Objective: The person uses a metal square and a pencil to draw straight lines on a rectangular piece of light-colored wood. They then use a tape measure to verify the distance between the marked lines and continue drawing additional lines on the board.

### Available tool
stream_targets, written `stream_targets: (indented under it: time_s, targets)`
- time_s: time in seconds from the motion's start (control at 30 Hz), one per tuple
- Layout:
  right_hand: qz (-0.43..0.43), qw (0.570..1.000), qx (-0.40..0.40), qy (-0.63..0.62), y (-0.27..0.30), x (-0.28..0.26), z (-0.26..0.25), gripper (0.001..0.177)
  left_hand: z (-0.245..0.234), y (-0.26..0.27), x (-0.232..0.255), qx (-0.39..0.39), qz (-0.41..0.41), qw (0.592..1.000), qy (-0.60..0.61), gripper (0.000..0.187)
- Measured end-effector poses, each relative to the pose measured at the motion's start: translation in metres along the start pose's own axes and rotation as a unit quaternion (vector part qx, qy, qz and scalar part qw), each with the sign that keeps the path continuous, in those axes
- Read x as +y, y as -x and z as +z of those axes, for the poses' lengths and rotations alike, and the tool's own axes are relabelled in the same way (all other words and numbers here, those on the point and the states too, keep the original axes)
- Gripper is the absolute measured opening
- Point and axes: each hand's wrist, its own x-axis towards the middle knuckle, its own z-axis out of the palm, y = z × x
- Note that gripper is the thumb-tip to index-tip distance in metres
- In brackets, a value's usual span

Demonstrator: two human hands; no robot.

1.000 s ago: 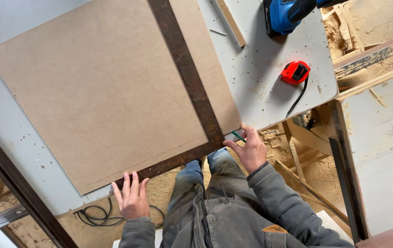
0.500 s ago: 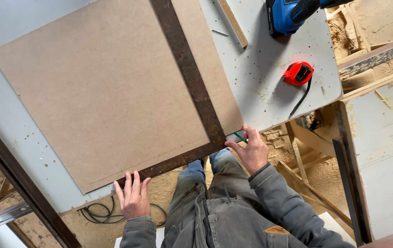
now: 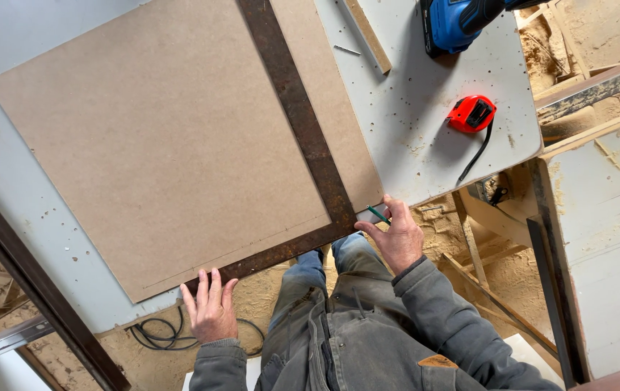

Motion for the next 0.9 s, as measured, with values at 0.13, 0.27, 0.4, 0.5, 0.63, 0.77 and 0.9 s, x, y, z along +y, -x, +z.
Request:
stream_targets:
  time_s: [0.13, 0.27, 0.4, 0.5, 0.63, 0.77, 0.9]
  targets:
    - [-0.021, 1.000, 0.014, -0.006, 0.0004, 0.0028, 0.0019, 0.080, -0.0002, -0.0003, 0.0006, 0.007, 0.005, 1.000, -0.001, 0.046]
    - [-0.005, 1.000, 0.005, -0.002, -0.0003, 0.0027, 0.0015, 0.081, 0.0027, 0.0003, -0.0014, 0.009, 0.008, 1.000, -0.004, 0.046]
    - [-0.016, 1.000, 0.014, -0.001, 0.0008, 0.0000, -0.0009, 0.079, 0.0015, 0.0016, -0.0013, 0.006, 0.008, 1.000, 0.000, 0.045]
    - [0.008, 1.000, -0.003, -0.005, -0.0007, -0.0003, -0.0012, 0.078, 0.0032, 0.0029, -0.0026, -0.002, 0.007, 1.000, -0.013, 0.045]
    - [0.016, 1.000, -0.025, -0.007, -0.0011, -0.0015, -0.0033, 0.079, 0.0067, 0.0040, -0.0060, -0.009, 0.014, 1.000, -0.016, 0.045]
    - [-0.011, 1.000, 0.005, -0.017, -0.0002, 0.0001, -0.0021, 0.078, 0.0051, 0.0031, -0.0042, -0.010, 0.017, 1.000, -0.019, 0.046]
    - [-0.017, 1.000, 0.014, -0.020, 0.0013, 0.0018, -0.0002, 0.079, 0.0038, 0.0017, -0.0037, -0.003, 0.021, 1.000, -0.018, 0.046]
